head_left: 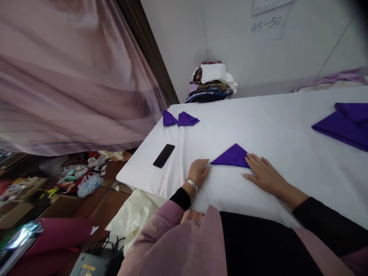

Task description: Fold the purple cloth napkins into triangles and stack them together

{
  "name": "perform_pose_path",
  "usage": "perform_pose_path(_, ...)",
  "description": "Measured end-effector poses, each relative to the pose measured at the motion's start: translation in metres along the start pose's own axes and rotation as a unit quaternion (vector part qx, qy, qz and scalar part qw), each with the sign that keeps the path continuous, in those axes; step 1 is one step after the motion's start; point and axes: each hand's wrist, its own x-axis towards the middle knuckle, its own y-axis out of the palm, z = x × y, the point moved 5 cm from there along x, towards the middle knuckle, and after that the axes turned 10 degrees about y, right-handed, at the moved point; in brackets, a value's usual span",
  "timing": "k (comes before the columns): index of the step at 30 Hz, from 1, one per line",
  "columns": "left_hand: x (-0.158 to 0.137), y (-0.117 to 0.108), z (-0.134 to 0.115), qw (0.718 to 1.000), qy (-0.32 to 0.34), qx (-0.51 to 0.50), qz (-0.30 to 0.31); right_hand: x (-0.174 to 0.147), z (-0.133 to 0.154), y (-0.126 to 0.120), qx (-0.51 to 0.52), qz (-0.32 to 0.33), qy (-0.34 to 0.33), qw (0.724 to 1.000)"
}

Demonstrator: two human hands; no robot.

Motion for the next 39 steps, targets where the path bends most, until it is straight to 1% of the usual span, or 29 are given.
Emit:
perform_pose_path(2,0.007,0.004,-0.003,1.000,0.001,-0.005,0.001,0.000,-0.001,0.001,-0.007,-0.001,0.002,1.000)
perform_pose_path(7,0.030,0.016,-0.009,0.999,-0.019,0.007,0.031,-0.001,-0.003,0.003,-0.008,-0.004,0.001,1.000)
perform_pose_path(9,0.033,0.017,-0.010,0.999,-0.028,0.012,0.029,-0.001,-0.003,0.004,-0.011,-0.004,-0.001,1.000)
perform_pose_path(13,0.028,0.014,-0.006,0.999,-0.029,0.016,0.014,-0.001,-0.003,0.004,-0.016,-0.008,-0.009,1.000)
perform_pose_path(16,0.021,0.006,0.000,0.999,-0.035,0.019,0.001,-0.001,-0.003,0.004,-0.010,-0.014,-0.009,1.000)
perform_pose_path(18,0.022,-0.001,0.000,0.999,-0.045,0.017,-0.018,-0.001,-0.003,0.004,-0.003,-0.017,-0.008,1.000)
perform_pose_path(20,0.030,-0.005,-0.010,0.999,-0.027,-0.002,-0.046,-0.001,-0.002,0.004,0.000,-0.020,-0.010,1.000)
perform_pose_path(22,0.045,-0.002,-0.032,0.998,0.040,-0.030,-0.048,0.000,-0.001,0.004,0.002,-0.022,-0.010,1.000)
perform_pose_path(23,0.055,0.004,-0.045,0.995,0.084,-0.038,-0.033,0.000,-0.001,0.004,0.004,-0.022,-0.009,1.000)
perform_pose_path(25,0.074,0.023,-0.069,0.988,0.153,-0.028,0.022,0.002,0.001,0.004,0.009,-0.017,-0.005,1.000)
perform_pose_path(26,0.083,0.033,-0.077,0.984,0.171,-0.013,0.051,0.003,0.001,0.004,0.013,-0.011,-0.002,1.000)
perform_pose_path(28,0.096,0.054,-0.084,0.979,0.175,0.017,0.104,0.004,0.003,0.001,0.025,0.007,0.006,1.000)
perform_pose_path(30,0.103,0.070,-0.082,0.976,0.157,0.038,0.149,0.004,0.005,-0.005,0.045,0.027,0.015,0.998)
perform_pose_path(32,0.106,0.078,-0.077,0.973,0.147,0.056,0.167,0.004,0.008,-0.013,0.071,0.048,0.022,0.996)
perform_pose_path(35,0.110,0.083,-0.067,0.967,0.145,0.089,0.190,0.005,0.009,-0.024,0.106,0.070,0.027,0.992)
perform_pose_path(39,0.116,0.087,-0.061,0.958,0.138,0.127,0.217,0.001,0.004,-0.032,0.142,0.073,0.027,0.987)
